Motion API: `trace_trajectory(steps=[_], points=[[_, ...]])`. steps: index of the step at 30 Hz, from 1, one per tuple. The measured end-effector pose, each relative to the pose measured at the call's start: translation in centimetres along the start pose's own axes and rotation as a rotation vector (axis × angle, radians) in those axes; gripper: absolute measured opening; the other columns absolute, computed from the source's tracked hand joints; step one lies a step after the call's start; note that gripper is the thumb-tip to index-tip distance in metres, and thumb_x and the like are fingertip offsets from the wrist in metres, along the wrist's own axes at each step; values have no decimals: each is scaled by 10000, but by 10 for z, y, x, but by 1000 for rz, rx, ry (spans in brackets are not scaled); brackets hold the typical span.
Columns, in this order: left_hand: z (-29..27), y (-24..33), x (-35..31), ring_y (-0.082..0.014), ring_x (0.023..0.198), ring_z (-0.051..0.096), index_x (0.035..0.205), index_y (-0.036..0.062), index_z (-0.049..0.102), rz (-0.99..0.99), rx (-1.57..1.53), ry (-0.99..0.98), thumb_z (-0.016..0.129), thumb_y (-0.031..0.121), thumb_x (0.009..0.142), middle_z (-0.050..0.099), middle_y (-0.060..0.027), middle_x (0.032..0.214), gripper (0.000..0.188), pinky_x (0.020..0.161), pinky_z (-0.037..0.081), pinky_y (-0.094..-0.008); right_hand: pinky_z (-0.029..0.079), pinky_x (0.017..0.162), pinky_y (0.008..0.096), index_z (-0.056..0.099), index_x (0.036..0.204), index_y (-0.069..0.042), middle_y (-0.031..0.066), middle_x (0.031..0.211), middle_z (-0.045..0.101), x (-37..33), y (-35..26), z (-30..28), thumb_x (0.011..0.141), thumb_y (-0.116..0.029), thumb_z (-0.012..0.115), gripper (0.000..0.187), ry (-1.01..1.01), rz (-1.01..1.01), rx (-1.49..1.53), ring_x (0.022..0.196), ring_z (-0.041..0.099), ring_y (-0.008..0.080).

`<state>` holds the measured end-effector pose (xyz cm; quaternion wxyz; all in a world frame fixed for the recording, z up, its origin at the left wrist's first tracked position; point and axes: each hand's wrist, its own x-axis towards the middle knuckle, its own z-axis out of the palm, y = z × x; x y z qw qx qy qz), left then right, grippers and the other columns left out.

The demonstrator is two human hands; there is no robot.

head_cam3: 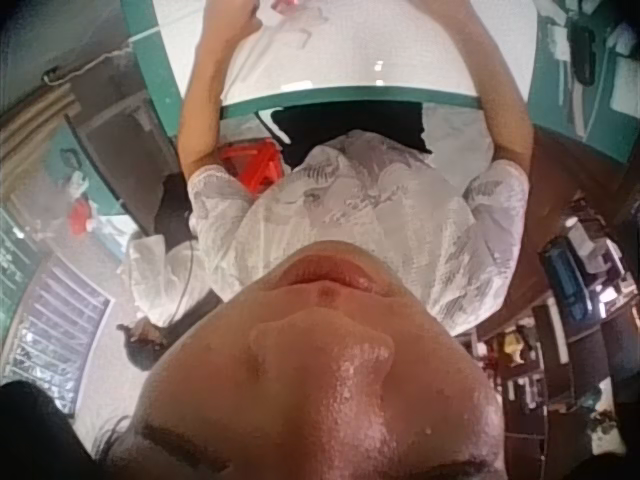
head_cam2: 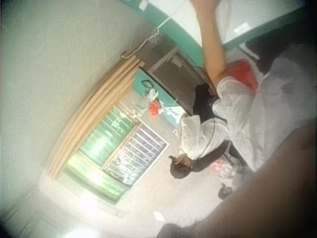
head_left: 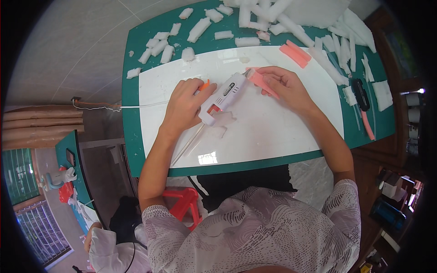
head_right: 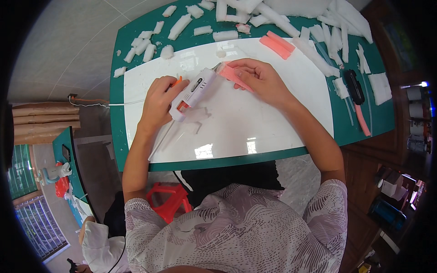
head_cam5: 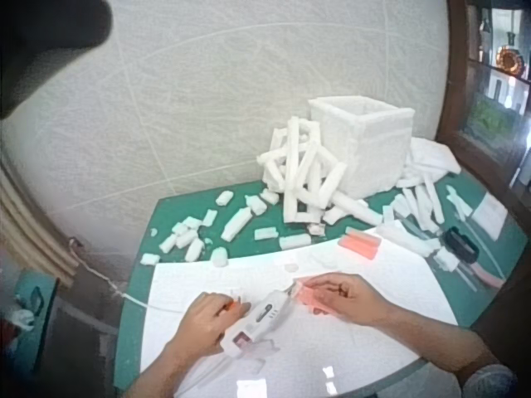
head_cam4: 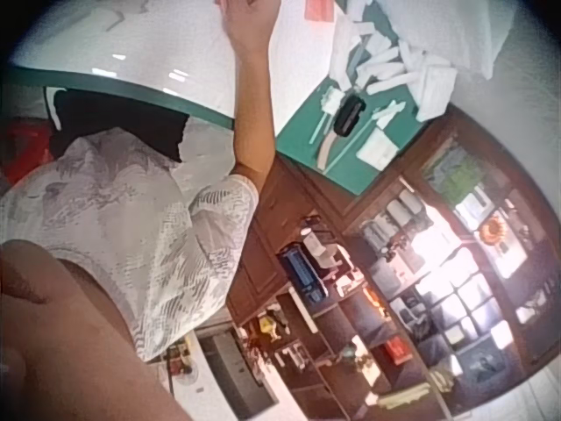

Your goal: The person glues white foam blocks together using a hot glue gun, then applies glue to pink and white foam strips and presses them together by hand.

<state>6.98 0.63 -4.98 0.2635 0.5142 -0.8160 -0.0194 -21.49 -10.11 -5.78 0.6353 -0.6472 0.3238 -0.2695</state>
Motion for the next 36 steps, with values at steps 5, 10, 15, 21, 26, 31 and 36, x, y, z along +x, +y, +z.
trace_trajectory(steps=[5,10,15,21,26,31,36], points=[[4,-3,1,-280,827,564,1065,69,685,64,29,77,793,173,690,586,-125,925,403,734,431,-364,544,795,252,608,1278,22,86,1046,681,0,1,2,1034,-154,535,310,21,7,18,851,674,138],[5,-4,1,-278,828,565,1065,68,685,66,23,79,792,177,694,587,-125,927,401,730,428,-362,549,801,254,610,1275,22,86,1056,680,0,0,2,1034,-162,537,312,13,13,3,853,676,140],[3,-3,2,-275,814,557,1062,71,683,71,28,76,789,182,701,579,-119,917,393,718,419,-360,549,803,254,612,1274,21,86,1059,679,0,-1,2,1033,-160,539,310,16,19,0,853,674,139],[5,-3,0,-270,809,551,1061,75,681,63,28,71,795,197,699,571,-112,909,398,715,415,-361,550,805,251,610,1280,21,91,1083,677,1,0,2,1032,-148,537,308,9,16,17,864,672,138],[5,-3,2,-270,813,553,1059,75,680,71,30,85,796,203,699,573,-112,911,399,717,416,-361,553,811,250,608,1283,22,95,1093,676,0,0,1,1032,-143,536,308,3,10,17,874,669,139],[5,-3,1,-270,823,558,1055,73,681,69,36,87,798,189,693,577,-115,918,397,720,420,-361,556,811,257,607,1282,25,96,1092,676,1,0,0,1031,-140,537,308,-22,-11,10,871,666,139],[3,-2,2,-274,830,560,1051,68,684,62,27,82,796,165,687,579,-122,919,393,729,428,-363,555,805,256,607,1282,24,95,1085,675,-1,-2,1,1030,-136,535,307,-14,-6,2,867,666,139]])
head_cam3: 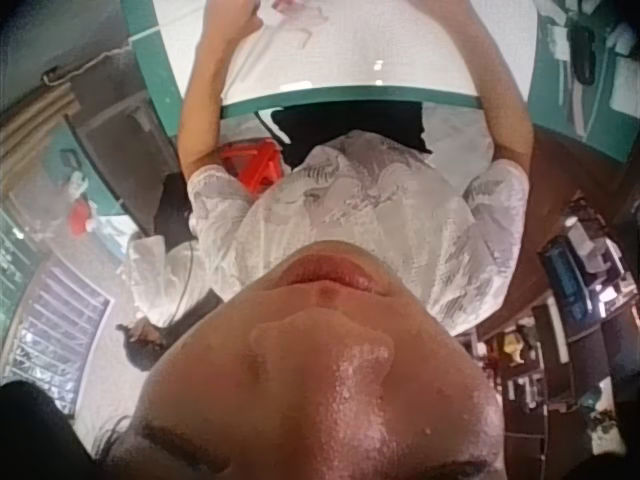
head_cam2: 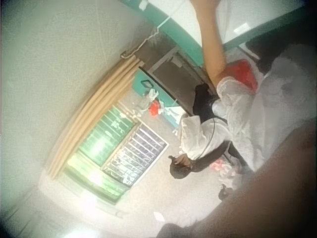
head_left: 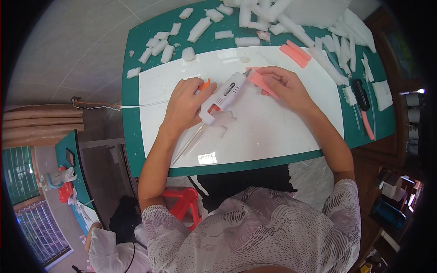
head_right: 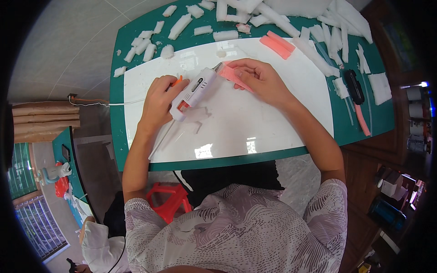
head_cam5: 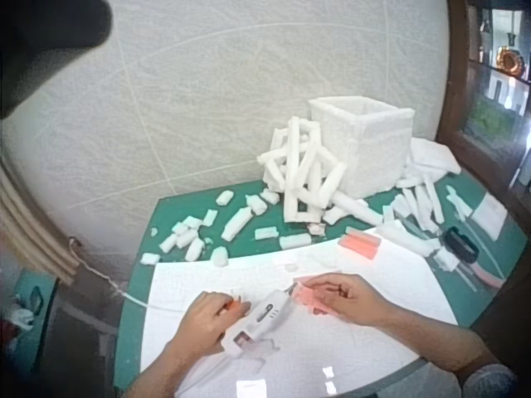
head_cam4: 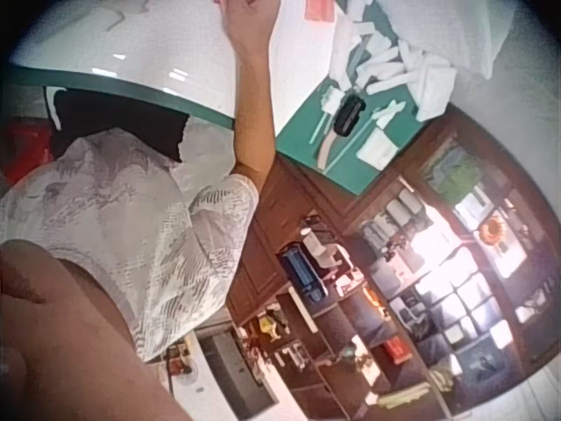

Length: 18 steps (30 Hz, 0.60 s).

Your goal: The person glues white foam blocks together using a hot glue gun, then applies glue to pink and white foam strips and presses them together by hand.

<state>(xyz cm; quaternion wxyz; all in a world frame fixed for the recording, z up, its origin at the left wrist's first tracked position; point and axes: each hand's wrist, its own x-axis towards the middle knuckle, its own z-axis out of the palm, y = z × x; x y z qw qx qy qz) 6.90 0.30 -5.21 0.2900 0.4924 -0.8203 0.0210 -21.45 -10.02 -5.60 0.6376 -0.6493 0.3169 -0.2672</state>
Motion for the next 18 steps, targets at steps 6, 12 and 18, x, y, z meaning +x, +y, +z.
trace_trajectory(steps=[6,12,18], points=[[0,-1,-1,-276,829,559,1065,70,683,1,2,-5,797,167,688,579,-123,924,406,733,429,-361,542,799,244,606,1284,20,89,1067,677,0,-1,0,1031,-128,530,302,9,12,-18,861,665,134],[0,0,-1,-274,823,555,1066,71,682,-15,-7,-7,795,161,688,580,-123,926,404,728,424,-358,542,800,246,608,1279,17,87,1058,677,0,-1,0,1032,-135,536,298,1,0,-9,852,660,131],[0,-1,0,-276,827,559,1064,71,684,-4,-11,-3,786,151,694,583,-123,926,392,734,424,-360,550,809,259,606,1274,16,84,1054,678,0,0,-1,1034,-146,541,297,-1,-3,17,854,658,130]])
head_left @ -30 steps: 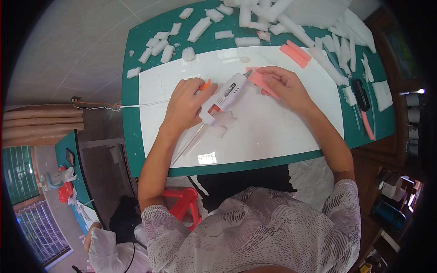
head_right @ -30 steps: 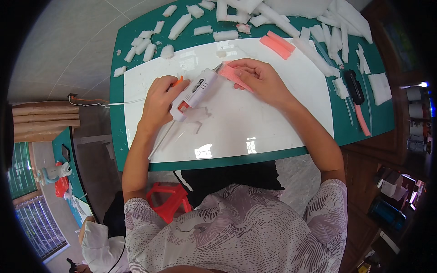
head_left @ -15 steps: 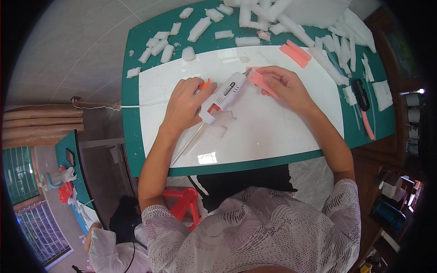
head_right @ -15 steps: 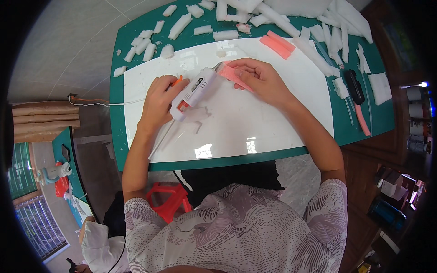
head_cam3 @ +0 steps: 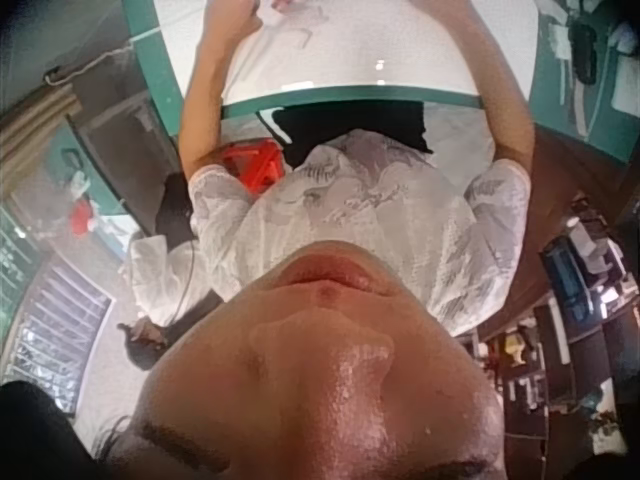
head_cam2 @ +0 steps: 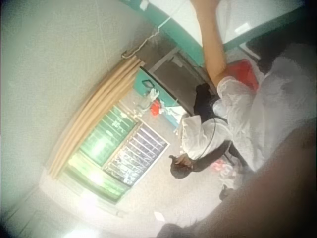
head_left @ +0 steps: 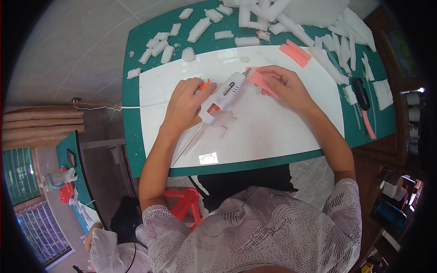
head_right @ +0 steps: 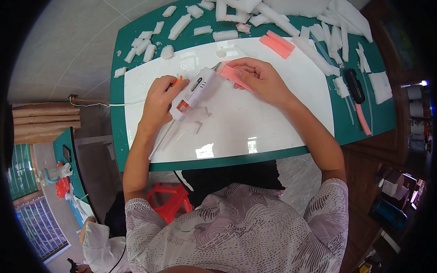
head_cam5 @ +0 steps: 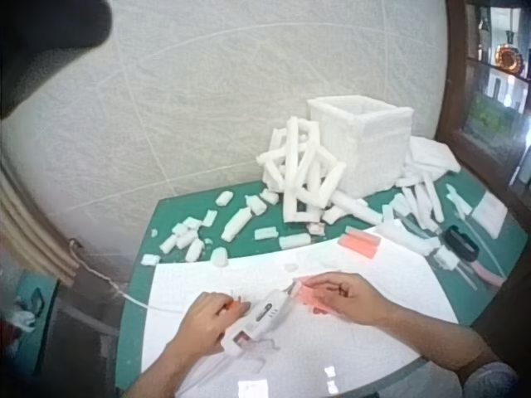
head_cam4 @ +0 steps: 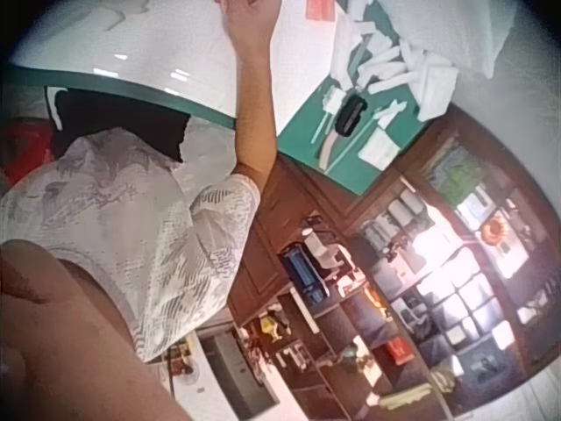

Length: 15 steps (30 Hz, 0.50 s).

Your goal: The person glues white foam blocks together using a hot glue gun, then applies glue to pink and white foam strips and presses them together by hand.

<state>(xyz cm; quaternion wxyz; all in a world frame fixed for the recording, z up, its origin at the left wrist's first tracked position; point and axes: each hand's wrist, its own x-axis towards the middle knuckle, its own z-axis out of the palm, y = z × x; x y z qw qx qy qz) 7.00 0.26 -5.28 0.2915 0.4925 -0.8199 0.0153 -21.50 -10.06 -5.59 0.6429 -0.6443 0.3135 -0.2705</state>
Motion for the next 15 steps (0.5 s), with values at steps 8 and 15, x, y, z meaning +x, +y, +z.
trace_trajectory(steps=[8,15], points=[[-3,3,-2,-341,954,577,1146,40,701,-91,-19,-97,633,-160,585,624,-169,1054,599,817,474,-377,551,807,267,578,1239,4,68,1034,678,1,3,-2,1028,-129,550,251,-15,-6,58,858,656,126],[-4,5,-1,-337,941,575,1138,41,700,-91,-21,-92,637,-153,584,618,-164,1040,591,810,474,-375,528,787,266,528,1109,-16,37,907,640,2,8,-3,1017,-87,544,117,-8,-20,126,821,649,120]])
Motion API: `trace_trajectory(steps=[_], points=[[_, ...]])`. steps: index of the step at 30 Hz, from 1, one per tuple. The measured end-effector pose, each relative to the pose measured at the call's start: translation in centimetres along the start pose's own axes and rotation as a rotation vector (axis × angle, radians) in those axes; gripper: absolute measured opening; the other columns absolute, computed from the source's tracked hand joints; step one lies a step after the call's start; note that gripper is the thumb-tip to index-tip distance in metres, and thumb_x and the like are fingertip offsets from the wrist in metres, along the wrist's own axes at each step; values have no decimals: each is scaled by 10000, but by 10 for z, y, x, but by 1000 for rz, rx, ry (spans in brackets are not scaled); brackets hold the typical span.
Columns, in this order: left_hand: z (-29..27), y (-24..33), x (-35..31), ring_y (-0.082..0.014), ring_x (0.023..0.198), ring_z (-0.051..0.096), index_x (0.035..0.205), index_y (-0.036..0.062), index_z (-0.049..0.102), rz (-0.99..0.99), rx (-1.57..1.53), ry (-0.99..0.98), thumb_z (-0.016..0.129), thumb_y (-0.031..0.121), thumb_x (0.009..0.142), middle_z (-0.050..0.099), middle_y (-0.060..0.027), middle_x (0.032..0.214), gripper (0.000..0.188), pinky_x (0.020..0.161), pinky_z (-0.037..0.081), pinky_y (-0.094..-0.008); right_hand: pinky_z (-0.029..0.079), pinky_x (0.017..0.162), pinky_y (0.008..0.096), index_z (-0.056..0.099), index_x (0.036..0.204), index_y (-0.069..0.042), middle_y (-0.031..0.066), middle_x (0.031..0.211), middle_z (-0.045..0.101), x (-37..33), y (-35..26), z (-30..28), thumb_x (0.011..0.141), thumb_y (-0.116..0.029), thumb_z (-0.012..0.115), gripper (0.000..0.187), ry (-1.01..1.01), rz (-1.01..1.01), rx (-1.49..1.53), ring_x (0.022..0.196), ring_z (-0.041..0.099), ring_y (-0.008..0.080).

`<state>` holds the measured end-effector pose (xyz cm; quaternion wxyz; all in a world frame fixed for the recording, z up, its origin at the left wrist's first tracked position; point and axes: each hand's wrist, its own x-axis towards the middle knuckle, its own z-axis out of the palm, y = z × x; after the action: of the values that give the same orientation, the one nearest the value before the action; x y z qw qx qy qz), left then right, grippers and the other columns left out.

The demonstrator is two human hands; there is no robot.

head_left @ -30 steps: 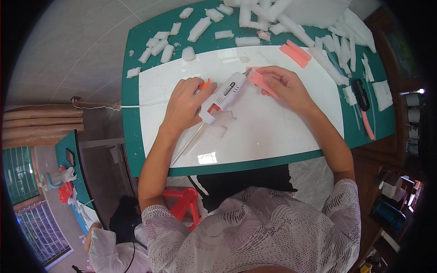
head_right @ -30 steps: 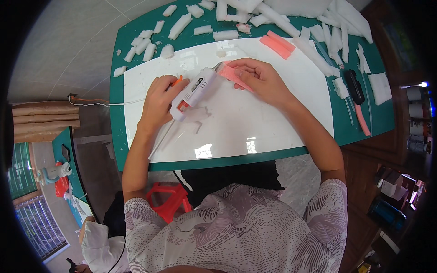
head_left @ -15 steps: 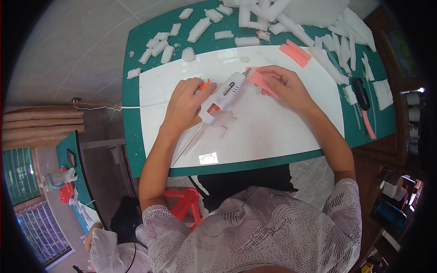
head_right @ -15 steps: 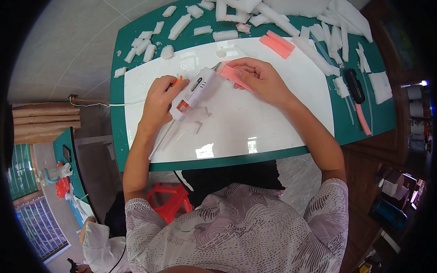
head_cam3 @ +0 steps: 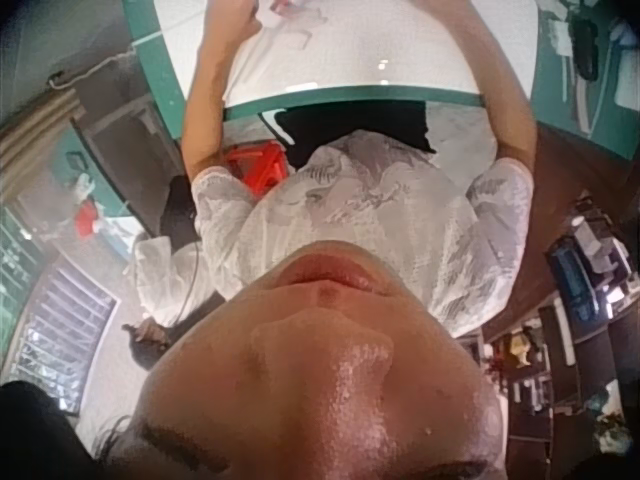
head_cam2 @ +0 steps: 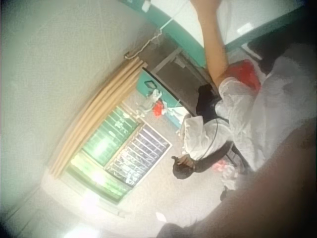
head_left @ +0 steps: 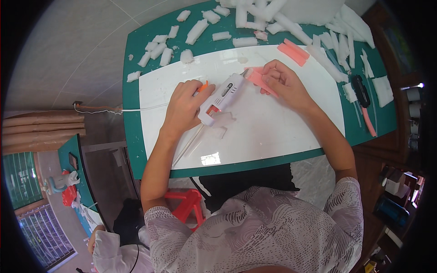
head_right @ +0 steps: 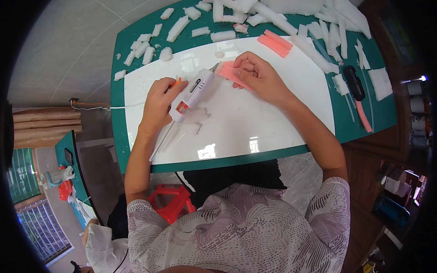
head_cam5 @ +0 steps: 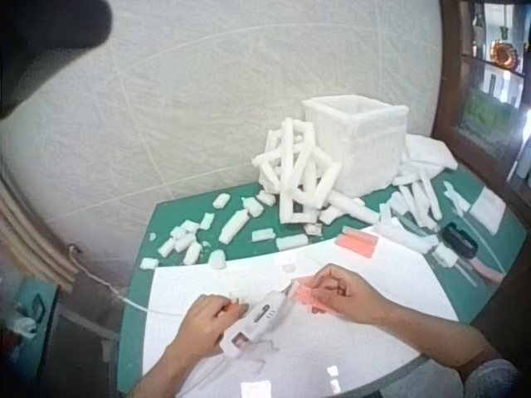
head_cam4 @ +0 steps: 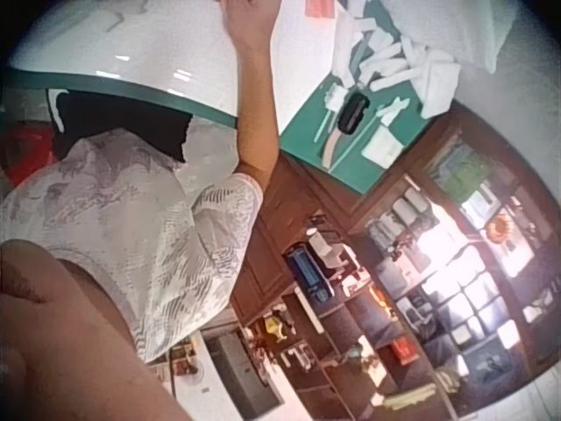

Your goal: The person glues white foam blocks together using a hot glue gun, then applies glue to pink and white foam strips and presses them together by hand.

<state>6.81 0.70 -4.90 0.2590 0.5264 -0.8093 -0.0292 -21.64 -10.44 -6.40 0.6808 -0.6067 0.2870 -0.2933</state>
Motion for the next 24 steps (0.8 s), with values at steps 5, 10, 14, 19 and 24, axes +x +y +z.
trace_trajectory(steps=[5,10,14,19,24], points=[[0,0,-1,-337,945,574,1143,40,700,0,-3,4,634,-157,580,618,-164,1044,600,813,472,-375,507,752,258,518,1083,-19,34,877,630,0,0,2,1014,-88,550,103,16,-3,-22,810,649,119],[-1,0,-1,-337,950,573,1148,42,700,-1,-6,-9,639,-161,575,621,-166,1047,611,815,471,-376,510,754,257,516,1087,-23,33,873,626,0,0,2,1013,-92,555,108,31,5,-22,806,647,114],[0,-1,-2,-339,949,572,1149,42,700,1,-7,-5,634,-170,568,621,-167,1052,622,813,470,-376,508,754,253,513,1083,-28,28,859,622,0,-2,4,1011,-87,559,104,31,1,-1,804,643,107],[1,-2,-1,-340,949,572,1151,41,699,-2,0,-10,627,-178,562,622,-168,1053,632,810,470,-375,498,746,246,507,1079,-34,17,827,615,-1,-3,4,1008,-85,569,107,36,-30,-78,793,638,102],[-1,-1,0,-342,953,572,1148,41,699,1,-1,-14,623,-175,558,622,-171,1053,632,809,470,-376,487,729,247,505,1082,-38,28,841,619,-1,-4,0,1011,-89,567,107,9,-33,-81,791,638,110]])
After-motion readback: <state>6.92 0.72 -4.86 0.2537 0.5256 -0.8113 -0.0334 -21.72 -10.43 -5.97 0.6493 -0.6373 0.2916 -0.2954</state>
